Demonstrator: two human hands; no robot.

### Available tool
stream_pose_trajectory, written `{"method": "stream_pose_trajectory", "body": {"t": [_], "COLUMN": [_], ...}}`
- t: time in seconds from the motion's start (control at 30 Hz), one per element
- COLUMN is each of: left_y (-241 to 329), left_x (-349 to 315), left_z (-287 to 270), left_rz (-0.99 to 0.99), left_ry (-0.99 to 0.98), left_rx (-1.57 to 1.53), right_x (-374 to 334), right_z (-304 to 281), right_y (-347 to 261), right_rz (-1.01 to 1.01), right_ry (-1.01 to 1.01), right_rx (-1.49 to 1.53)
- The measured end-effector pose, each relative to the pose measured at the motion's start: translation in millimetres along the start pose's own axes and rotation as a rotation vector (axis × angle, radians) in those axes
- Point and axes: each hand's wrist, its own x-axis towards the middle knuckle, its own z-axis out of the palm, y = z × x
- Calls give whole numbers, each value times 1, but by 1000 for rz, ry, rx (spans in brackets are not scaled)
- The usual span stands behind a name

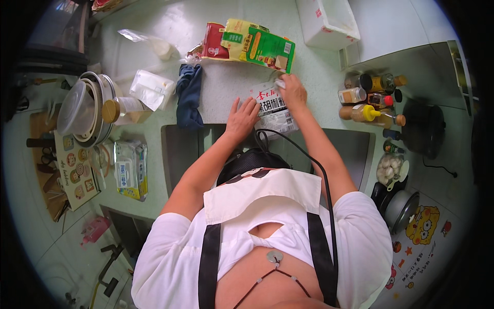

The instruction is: The person holds packages of food items, wipes them down sequentially with a cloth, inspects their wrappers, and organizes them inside a white container on a kitchen workspace counter.

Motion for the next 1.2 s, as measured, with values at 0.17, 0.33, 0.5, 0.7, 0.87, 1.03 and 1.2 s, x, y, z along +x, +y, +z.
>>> {"method": "stream_pose_trajectory", "body": {"t": [0.17, 0.33, 0.5, 0.7, 0.87, 1.03, 1.2], "left_y": [1, -2, -3, -2, 1, 2, 2], "left_x": [-2, -2, 1, -1, -5, -2, -5], "left_z": [5, 3, 0, 5, 6, 4, 6], "left_rz": [21, 46, 65, 38, 28, 31, 24], "left_ry": [31, 39, 60, 35, 44, 57, 60], "left_rx": [33, 40, 20, 40, 44, 62, 70], "right_x": [-6, -3, 1, -15, -4, 0, -9], "right_z": [26, 30, 20, 33, 37, 31, 42], "right_y": [-41, -21, 9, -37, 1, 5, -33], "right_rz": [-230, -230, -115, -251, -122, -59, -277], "right_ry": [-105, -76, 16, -65, 40, 45, -7], "right_rx": [181, 93, -48, 172, -56, -179, 80]}}
